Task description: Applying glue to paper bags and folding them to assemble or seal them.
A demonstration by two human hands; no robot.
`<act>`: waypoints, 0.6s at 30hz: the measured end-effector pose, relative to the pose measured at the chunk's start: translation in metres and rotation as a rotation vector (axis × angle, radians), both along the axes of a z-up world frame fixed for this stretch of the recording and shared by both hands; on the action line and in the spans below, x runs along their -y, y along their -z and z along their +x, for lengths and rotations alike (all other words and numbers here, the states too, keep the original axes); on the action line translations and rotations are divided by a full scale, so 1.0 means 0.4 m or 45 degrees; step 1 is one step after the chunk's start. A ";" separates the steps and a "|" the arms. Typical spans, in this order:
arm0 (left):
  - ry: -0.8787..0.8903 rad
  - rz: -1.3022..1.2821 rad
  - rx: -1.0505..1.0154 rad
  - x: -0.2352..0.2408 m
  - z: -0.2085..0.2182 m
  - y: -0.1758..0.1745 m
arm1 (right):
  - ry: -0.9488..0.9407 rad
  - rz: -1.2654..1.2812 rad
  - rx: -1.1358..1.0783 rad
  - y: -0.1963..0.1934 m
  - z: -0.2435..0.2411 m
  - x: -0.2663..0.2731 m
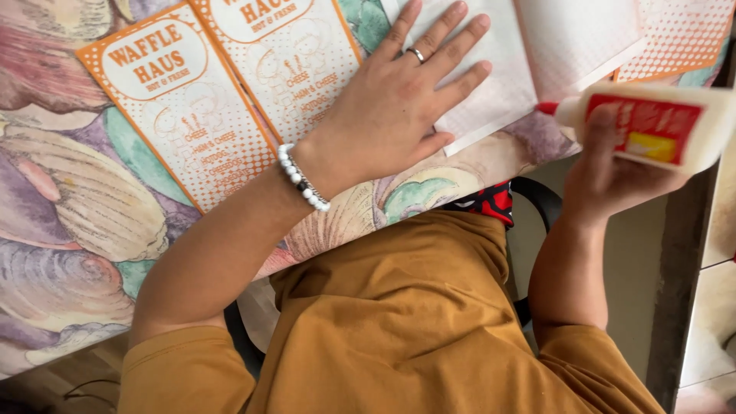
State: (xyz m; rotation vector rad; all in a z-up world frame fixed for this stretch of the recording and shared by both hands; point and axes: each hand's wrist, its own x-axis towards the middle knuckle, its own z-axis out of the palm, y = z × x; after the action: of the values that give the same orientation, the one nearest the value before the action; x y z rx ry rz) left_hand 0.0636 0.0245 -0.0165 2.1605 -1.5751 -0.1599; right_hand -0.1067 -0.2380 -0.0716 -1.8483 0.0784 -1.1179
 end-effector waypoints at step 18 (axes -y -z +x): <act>-0.186 0.267 0.136 0.067 -0.046 -0.079 | 0.153 -0.081 -0.056 -0.092 -0.036 0.073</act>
State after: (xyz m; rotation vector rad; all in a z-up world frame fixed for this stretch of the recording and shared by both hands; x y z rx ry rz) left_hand 0.0452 -0.0022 0.0151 2.4740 -1.5084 -0.1724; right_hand -0.1210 -0.2671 -0.0348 -1.9465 0.1829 -1.1743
